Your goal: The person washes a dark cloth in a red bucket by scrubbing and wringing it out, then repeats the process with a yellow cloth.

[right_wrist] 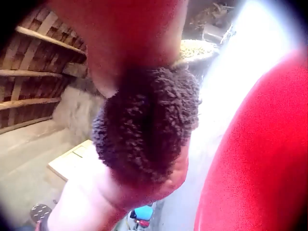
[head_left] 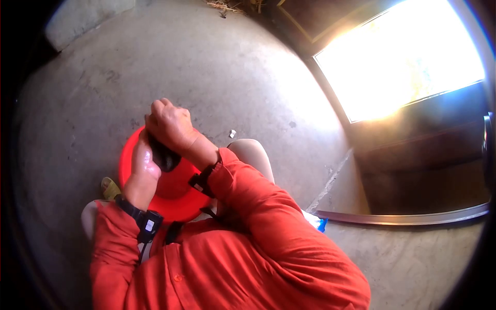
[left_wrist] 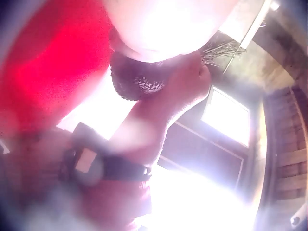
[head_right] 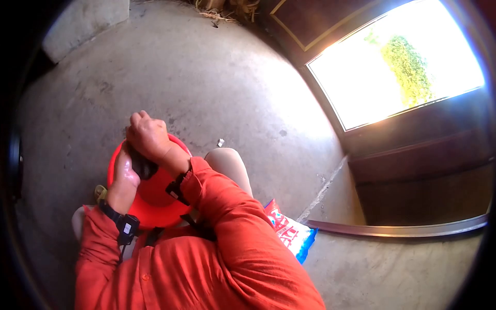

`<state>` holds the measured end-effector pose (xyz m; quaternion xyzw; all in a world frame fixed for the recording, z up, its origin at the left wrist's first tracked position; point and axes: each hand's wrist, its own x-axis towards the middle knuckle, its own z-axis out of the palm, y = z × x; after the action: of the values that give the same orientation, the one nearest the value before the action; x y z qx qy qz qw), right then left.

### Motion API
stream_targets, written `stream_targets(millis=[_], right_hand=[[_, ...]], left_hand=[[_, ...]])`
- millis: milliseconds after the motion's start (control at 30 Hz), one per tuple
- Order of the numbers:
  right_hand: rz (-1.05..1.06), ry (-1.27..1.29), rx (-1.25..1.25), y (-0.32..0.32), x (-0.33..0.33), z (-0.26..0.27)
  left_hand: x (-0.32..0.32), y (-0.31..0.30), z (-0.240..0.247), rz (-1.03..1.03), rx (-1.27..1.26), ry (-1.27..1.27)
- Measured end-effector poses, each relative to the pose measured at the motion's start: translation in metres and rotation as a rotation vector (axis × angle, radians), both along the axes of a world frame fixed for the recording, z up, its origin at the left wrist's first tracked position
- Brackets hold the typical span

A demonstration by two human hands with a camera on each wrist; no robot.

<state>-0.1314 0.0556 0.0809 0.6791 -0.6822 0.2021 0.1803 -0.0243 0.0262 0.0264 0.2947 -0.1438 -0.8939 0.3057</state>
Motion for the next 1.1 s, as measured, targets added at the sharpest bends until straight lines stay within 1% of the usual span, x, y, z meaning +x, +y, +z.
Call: stream_targets(millis=[33,67,100,133,200,267,300,333,367,400,467,500,533,567,600,633,667,733,767,833,867,900,933,1000,1033,1100], right_hand=[[0.016,-0.077,-0.038,-0.001,0.006,-0.001],[0.037,-0.155,-0.078,0.001,0.017,-0.002],[0.085,-0.236,0.006,0.012,0.028,0.013],[0.268,-0.216,-0.044,0.012,0.036,0.004],[0.252,-0.098,-0.087,0.015,0.043,-0.007],[0.027,-0.255,0.148,-0.006,0.015,-0.017],[-0.036,-0.009,0.0,-0.011,0.003,-0.009],[-0.089,-0.043,0.059,-0.017,-0.007,-0.01],[-0.105,0.021,0.02,-0.014,-0.004,-0.003],[-0.119,0.086,-0.019,-0.008,0.003,0.005],[0.042,0.155,-0.056,0.005,0.022,0.007],[0.068,0.13,-0.14,0.003,0.039,0.013],[0.221,-0.035,-0.184,0.008,0.05,0.015],[0.136,-0.017,-0.117,0.002,0.045,0.0],[0.048,0.003,-0.047,-0.008,0.031,-0.019],[-0.071,-0.267,0.062,-0.019,0.013,-0.024],[-0.209,-0.352,0.113,-0.032,-0.007,-0.03],[-0.279,-0.79,-0.004,-0.028,-0.027,-0.017],[-0.246,-0.903,-0.008,-0.023,-0.03,-0.007],[-0.183,-1.126,-0.011,-0.013,-0.033,0.012],[-0.149,-1.212,0.032,-0.008,-0.032,0.021],[-0.111,-1.297,0.071,-0.004,-0.032,0.031],[-0.071,-1.379,0.109,0.0,-0.033,0.037],[-0.004,-1.396,0.145,0.003,-0.03,0.039],[0.027,-1.422,0.17,0.005,-0.029,0.036],[0.064,-1.457,0.193,0.019,-0.032,0.041]], left_hand=[[0.006,-0.012,-0.028,-0.067,-0.065,0.133],[0.011,-0.017,-0.042,-0.092,-0.112,0.18],[0.016,-0.02,-0.047,-0.117,-0.159,0.226],[0.021,-0.02,-0.054,-0.105,-0.183,0.183],[0.031,-0.012,-0.045,-0.078,-0.231,0.09],[0.026,-0.01,-0.038,-0.071,-0.277,0.01],[0.019,-0.007,-0.025,-0.075,-0.27,-0.089],[0.011,-0.005,-0.011,-0.083,-0.26,-0.187],[0.004,-0.002,0.003,-0.094,-0.245,-0.281],[0.007,-0.004,-0.001,-0.181,-0.501,-0.556],[0.014,-0.013,-0.02,-0.355,-1.008,-1.107],[0.018,-0.019,-0.022,-0.446,-1.263,-1.39],[0.022,-0.02,-0.029,-0.421,-1.177,-1.242],[0.025,-0.02,-0.035,-0.395,-1.083,-1.1],[0.021,-0.023,-0.038,-0.243,-0.638,-0.536],[0.014,-0.027,-0.036,-0.087,-0.185,0.023],[0.002,-0.016,-0.003,-0.005,-0.028,-0.115],[0.001,-0.011,0.035,-0.061,-0.182,-0.142],[0.004,-0.013,0.052,-0.142,-0.264,-0.21],[0.007,-0.015,0.045,-0.14,-0.482,-0.217],[0.011,-0.017,0.042,-0.136,-0.589,-0.221],[0.013,-0.019,0.045,-0.154,-0.603,-0.241],[0.015,-0.019,0.05,-0.137,-0.609,-0.209],[0.02,-0.02,0.065,-0.105,-0.621,-0.143],[0.023,-0.024,0.071,-0.142,-0.612,-0.084],[0.025,-0.018,0.071,-0.286,-0.627,-0.071]])
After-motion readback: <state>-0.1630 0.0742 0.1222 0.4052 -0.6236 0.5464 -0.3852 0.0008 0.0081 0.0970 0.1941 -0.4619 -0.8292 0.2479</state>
